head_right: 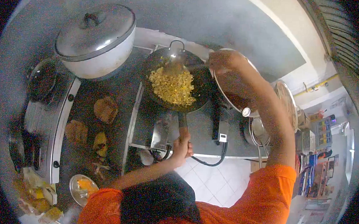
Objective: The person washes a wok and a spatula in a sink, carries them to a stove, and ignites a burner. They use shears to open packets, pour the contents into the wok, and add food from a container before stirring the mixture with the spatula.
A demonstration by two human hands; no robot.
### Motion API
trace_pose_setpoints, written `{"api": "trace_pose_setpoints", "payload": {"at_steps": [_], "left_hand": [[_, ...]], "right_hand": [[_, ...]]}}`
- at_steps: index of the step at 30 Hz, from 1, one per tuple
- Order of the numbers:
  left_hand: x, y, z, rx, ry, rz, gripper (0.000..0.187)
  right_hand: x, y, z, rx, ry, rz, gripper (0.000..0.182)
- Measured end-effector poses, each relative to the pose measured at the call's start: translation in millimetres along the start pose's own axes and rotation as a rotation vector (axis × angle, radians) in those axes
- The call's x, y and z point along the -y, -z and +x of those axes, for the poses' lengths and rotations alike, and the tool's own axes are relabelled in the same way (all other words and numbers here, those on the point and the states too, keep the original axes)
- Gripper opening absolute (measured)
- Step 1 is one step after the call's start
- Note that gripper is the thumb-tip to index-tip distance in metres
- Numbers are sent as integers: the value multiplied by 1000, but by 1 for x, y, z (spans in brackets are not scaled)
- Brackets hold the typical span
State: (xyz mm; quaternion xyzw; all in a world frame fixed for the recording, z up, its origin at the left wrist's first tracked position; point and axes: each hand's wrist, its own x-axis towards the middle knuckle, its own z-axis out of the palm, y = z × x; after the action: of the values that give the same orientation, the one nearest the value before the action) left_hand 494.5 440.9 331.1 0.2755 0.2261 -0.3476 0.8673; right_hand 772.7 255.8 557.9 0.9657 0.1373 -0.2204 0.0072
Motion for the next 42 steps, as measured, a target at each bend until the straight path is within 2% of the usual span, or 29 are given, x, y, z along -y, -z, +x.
{"api": "trace_pose_setpoints", "payload": {"at_steps": [1,2,4,5,6,8,9,12,13,15,16,17,19,22,27,28,30,36,37,38,40,41,42], "left_hand": [[1,-1,0,20,-19,18,33],[-2,-2,-1,22,-21,15,33],[-7,0,-3,-18,0,21,33],[-9,7,-1,-21,-2,74,30],[-10,18,10,-22,1,76,30],[-10,44,29,102,147,-51,30],[-11,53,34,149,157,-82,30],[-28,58,22,165,198,-155,30],[-34,57,18,167,229,-156,30],[-33,55,24,170,206,-118,29],[-32,55,26,177,186,-81,28],[-29,55,30,175,187,-80,28],[-26,49,32,308,270,-153,24],[-28,33,8,201,200,-148,23],[-37,34,5,221,168,-79,25],[-37,34,3,220,164,-79,25],[-44,31,-8,181,169,-55,25],[-45,46,6,242,231,-65,24],[-45,46,0,236,223,-54,25],[-53,41,-5,234,205,-43,25],[-55,44,-7,217,243,13,26],[-48,50,6,243,231,-6,26],[-41,55,17,274,218,-25,26]], "right_hand": [[52,20,-27,121,121,-517,20],[69,40,-52,121,121,-521,20],[92,68,-79,184,-96,-549,20],[92,75,-81,342,-169,-460,21],[87,73,-81,343,-170,-458,21],[66,54,-82,285,-191,-473,22],[55,48,-81,251,-202,-493,23],[33,40,-78,150,-218,-555,27],[45,49,-82,152,-216,-554,27],[81,73,-94,536,-338,-566,29],[73,60,-89,534,-335,-561,29],[56,32,-77,384,-318,-492,29],[38,-8,-69,85,-291,-348,30],[39,-17,-71,60,-189,-395,28],[49,-31,-84,-10,44,-481,26],[34,-30,-88,-12,47,-481,26],[-9,-23,-88,83,-132,-431,26],[5,-44,-59,-38,-7,-501,29],[6,-25,-70,105,-4,-482,33],[-6,-22,-66,97,3,-489,33],[-27,-37,-63,-203,-292,-389,34],[13,-38,-65,-234,-42,-618,33],[22,-34,-71,-234,-52,-613,33]]}}
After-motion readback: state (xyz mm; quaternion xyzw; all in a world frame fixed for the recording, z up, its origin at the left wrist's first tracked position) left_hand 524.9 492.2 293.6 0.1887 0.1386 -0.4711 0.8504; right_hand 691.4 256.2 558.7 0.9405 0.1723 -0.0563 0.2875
